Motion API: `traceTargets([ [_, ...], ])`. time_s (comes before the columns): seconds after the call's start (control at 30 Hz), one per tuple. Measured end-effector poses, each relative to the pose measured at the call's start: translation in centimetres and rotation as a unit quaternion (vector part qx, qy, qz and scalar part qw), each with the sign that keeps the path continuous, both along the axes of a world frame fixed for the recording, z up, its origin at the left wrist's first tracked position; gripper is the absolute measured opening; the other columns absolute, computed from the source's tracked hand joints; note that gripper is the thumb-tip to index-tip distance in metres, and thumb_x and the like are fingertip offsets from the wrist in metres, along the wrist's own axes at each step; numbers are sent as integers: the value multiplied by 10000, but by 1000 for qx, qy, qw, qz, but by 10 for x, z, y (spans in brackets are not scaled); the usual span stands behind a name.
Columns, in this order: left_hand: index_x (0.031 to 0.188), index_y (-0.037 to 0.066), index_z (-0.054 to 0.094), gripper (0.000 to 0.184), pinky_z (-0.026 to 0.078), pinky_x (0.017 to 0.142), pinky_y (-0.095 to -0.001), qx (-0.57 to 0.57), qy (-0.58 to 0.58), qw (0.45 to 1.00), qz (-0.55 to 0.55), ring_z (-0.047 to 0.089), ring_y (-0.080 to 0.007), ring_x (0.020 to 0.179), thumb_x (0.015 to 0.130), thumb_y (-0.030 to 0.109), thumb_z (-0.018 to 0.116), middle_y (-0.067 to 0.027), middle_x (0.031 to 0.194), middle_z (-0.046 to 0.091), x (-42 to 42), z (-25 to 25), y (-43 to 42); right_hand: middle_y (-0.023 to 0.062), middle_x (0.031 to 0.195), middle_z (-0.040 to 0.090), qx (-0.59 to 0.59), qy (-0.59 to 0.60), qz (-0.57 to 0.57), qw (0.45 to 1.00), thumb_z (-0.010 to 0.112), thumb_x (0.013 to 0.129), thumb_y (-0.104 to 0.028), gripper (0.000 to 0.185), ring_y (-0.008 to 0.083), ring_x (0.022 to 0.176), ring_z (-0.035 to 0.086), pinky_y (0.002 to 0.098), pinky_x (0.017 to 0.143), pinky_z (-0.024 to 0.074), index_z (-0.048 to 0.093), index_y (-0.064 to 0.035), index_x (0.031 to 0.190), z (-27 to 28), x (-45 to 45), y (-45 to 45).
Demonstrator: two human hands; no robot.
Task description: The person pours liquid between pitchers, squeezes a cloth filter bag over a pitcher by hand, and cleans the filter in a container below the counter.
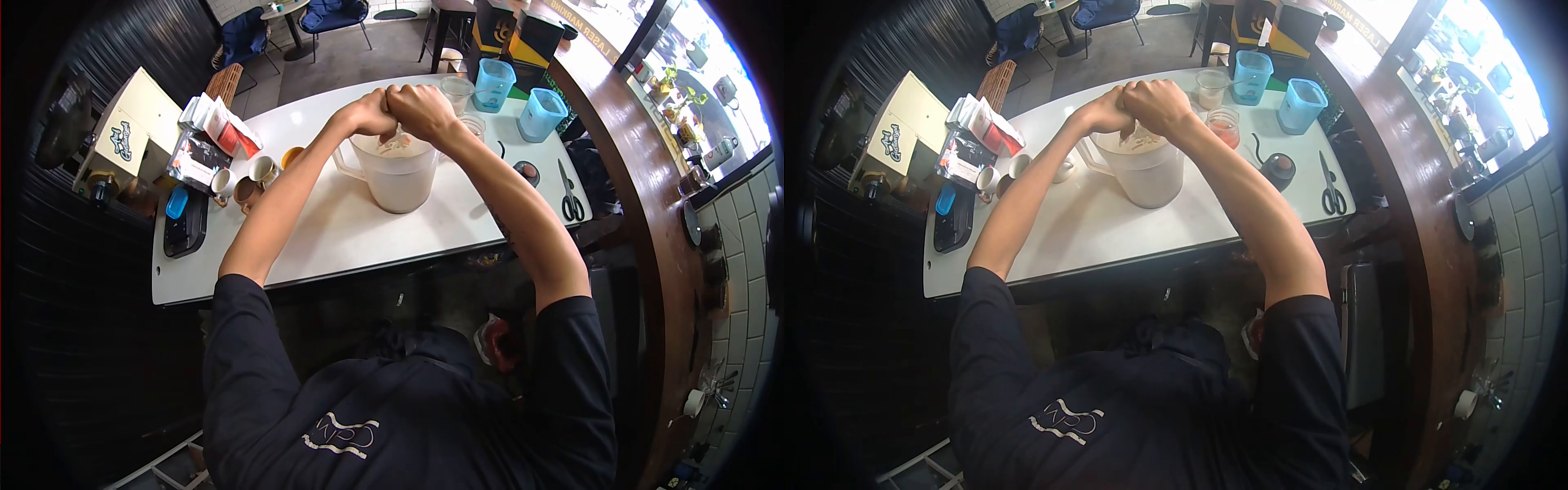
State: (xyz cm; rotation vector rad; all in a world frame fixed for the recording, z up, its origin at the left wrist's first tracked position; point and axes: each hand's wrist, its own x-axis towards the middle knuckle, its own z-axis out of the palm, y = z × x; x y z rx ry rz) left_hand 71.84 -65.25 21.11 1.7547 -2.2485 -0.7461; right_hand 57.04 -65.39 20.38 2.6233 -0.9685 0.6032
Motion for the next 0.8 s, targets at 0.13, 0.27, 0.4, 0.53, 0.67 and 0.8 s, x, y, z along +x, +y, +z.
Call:
traceTargets([
  [0.13, 981, -35, 584, 491, 501, 801, -407, 23, 32, 999, 4, 628, -341, 907, 495, 1, 636, -180, 942, 667, -3, 8, 9, 136, 748, 681, -30, 11, 10, 999, 665, 741, -124, 186, 280, 673, 693, 363, 584, 557, 600, 23, 834, -1, -3, -2],
  [0.27, 976, -32, 589, 463, 506, 783, -378, 73, -16, 997, 23, 631, -317, 898, 518, 14, 630, -179, 915, 666, -3, 16, 8, 137, 694, 672, -52, 13, 20, 998, 653, 750, -119, 170, 284, 638, 688, 357, 565, 552, 583, 26, 805, 1, -3, -1],
  [0.4, 884, -44, 615, 331, 515, 802, -393, -63, -41, 997, 2, 652, -342, 920, 565, 42, 626, -233, 891, 668, -7, 33, 18, 163, 718, 671, -9, -56, -8, 998, 685, 680, -67, 173, 307, 669, 686, 368, 574, 550, 591, 27, 790, 10, -1, 1],
  [0.53, 822, -56, 642, 249, 525, 837, -421, -162, -114, 980, 10, 636, -376, 945, 608, 73, 645, -276, 897, 652, -14, 32, 28, 186, 809, 671, 144, -50, -24, 988, 732, 499, -12, 351, 359, 807, 667, 412, 681, 547, 639, -2, 838, 20, -7, 4],
  [0.67, 955, -42, 601, 363, 530, 805, -415, -309, -158, 938, -6, 620, -382, 965, 632, 81, 711, -244, 997, 627, -17, 16, 40, 207, 835, 668, 201, -91, -18, 975, 729, 530, -50, 300, 376, 825, 659, 418, 719, 541, 655, 5, 816, 4, -13, -15],
  [0.8, 1153, -7, 501, 542, 527, 757, -400, -470, -233, 850, -49, 598, -328, 982, 661, 57, 718, -168, 1080, 553, -20, 10, 46, 149, 692, 665, 324, -148, -14, 934, 762, 549, -97, 278, 255, 620, 664, 342, 527, 527, 669, 19, 783, 20, -21, -13],
])
